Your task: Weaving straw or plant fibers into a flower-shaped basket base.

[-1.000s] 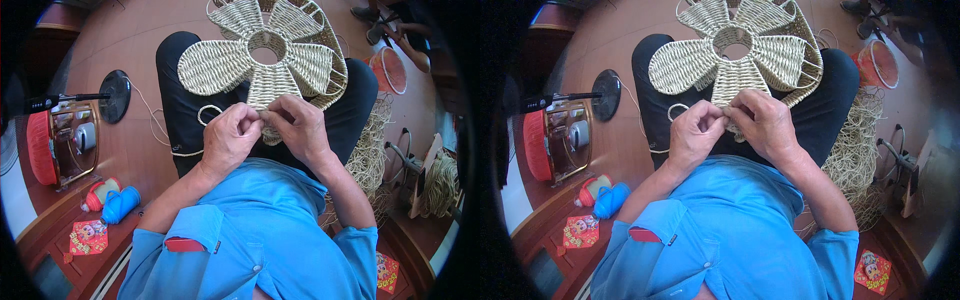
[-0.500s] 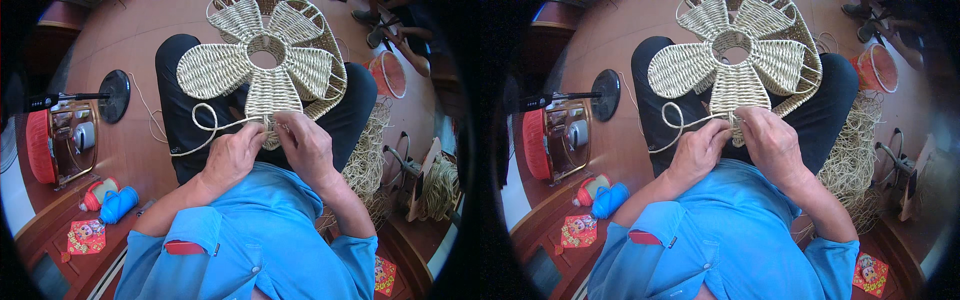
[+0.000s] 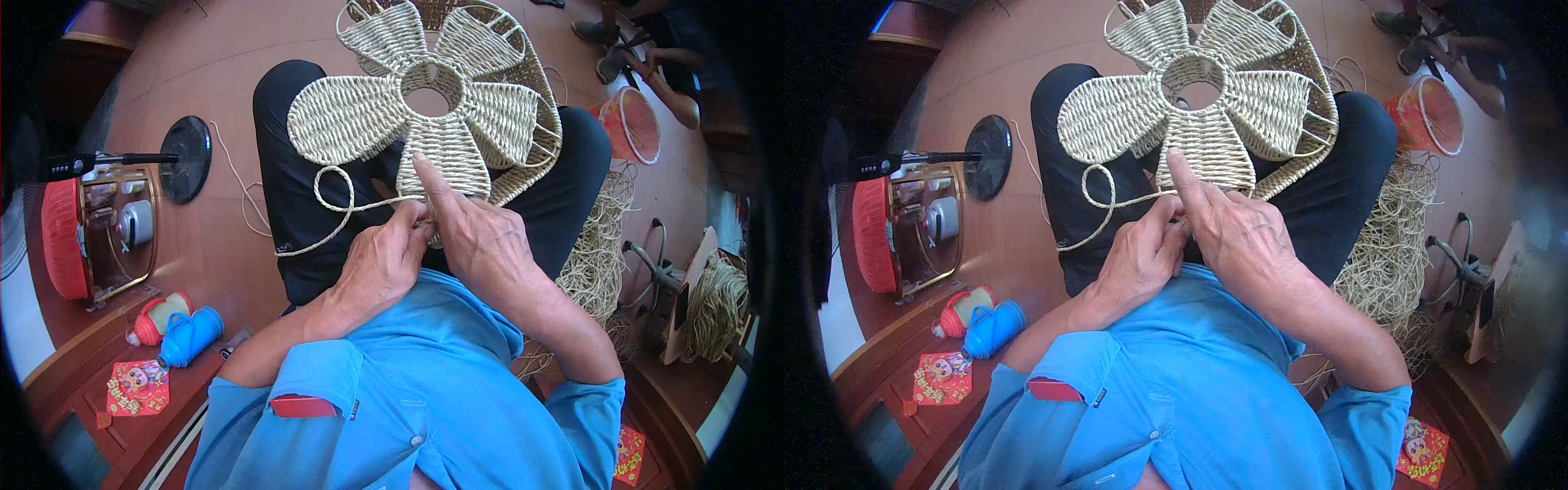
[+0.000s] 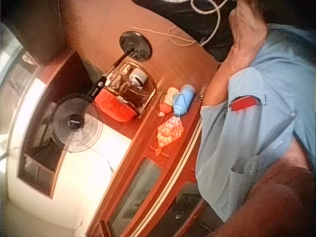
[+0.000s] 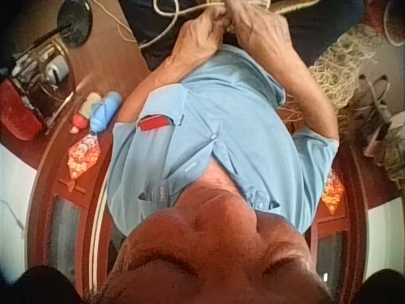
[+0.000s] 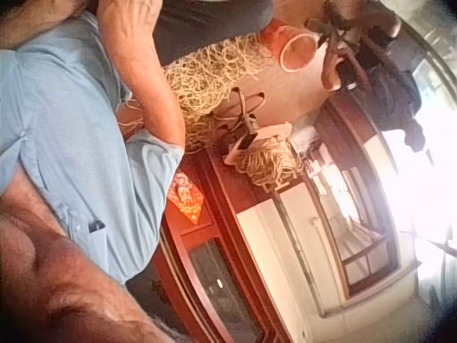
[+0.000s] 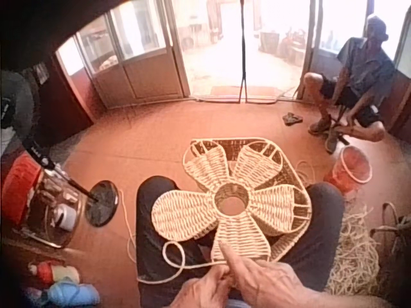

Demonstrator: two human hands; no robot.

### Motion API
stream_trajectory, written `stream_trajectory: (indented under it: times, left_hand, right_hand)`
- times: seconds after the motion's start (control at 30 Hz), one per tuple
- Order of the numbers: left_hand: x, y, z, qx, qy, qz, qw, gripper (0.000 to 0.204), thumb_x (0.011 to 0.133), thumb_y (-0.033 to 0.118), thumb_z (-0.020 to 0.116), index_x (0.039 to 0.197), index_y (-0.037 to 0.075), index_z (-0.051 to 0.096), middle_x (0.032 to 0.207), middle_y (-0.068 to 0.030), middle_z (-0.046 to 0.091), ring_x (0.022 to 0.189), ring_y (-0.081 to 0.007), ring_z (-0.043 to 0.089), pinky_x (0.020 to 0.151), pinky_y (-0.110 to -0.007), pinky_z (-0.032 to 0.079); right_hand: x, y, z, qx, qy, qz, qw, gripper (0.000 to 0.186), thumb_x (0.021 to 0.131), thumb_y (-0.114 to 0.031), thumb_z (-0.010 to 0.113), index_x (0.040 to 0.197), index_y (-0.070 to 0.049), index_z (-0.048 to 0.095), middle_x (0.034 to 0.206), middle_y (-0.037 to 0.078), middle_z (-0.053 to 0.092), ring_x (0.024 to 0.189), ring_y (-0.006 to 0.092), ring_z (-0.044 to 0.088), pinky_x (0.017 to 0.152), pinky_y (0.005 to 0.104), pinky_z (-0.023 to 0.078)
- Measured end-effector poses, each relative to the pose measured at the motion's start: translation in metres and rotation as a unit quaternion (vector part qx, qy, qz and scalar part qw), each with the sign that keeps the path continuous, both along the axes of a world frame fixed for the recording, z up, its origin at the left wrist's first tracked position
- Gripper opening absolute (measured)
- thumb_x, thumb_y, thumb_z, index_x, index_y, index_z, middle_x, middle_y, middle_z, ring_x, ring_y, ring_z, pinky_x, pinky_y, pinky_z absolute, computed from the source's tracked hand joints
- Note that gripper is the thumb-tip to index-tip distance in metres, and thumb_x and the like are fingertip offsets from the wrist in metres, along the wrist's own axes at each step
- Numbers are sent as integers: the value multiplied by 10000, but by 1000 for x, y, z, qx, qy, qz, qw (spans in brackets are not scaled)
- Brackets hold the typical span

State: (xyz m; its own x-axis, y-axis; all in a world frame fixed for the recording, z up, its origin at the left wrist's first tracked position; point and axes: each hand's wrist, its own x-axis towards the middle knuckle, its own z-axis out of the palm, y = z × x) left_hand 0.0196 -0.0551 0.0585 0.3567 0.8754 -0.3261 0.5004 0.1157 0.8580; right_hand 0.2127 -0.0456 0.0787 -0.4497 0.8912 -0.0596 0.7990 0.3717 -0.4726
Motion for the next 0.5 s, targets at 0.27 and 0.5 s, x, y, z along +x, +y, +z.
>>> stream_trajectory:
  times: [0.27, 0.5]
  left_hand:
    - [-5, -5, -4, 84, 51, -17, 995, 250, 1085, 158, 635, 1301, 34, 626, 910, -242, 753, 866, -463, 761, 732, -529, 576]
    - [-9, -3, -5, 152, 55, -24, 987, 274, 1051, 165, 711, 1300, 57, 668, 868, -210, 756, 806, -407, 769, 694, -488, 578]
  right_hand:
    - [-6, 0, -18, 35, 93, -63, 993, 774, 916, 2, 709, 1626, -16, 403, 1040, 173, 733, 894, 342, 768, 739, 457, 621]
    - [-6, -18, -32, -90, 437, -260, 856, 342, 994, 37, 581, 1331, -6, 541, 1041, 97, 682, 833, 174, 708, 688, 308, 585]
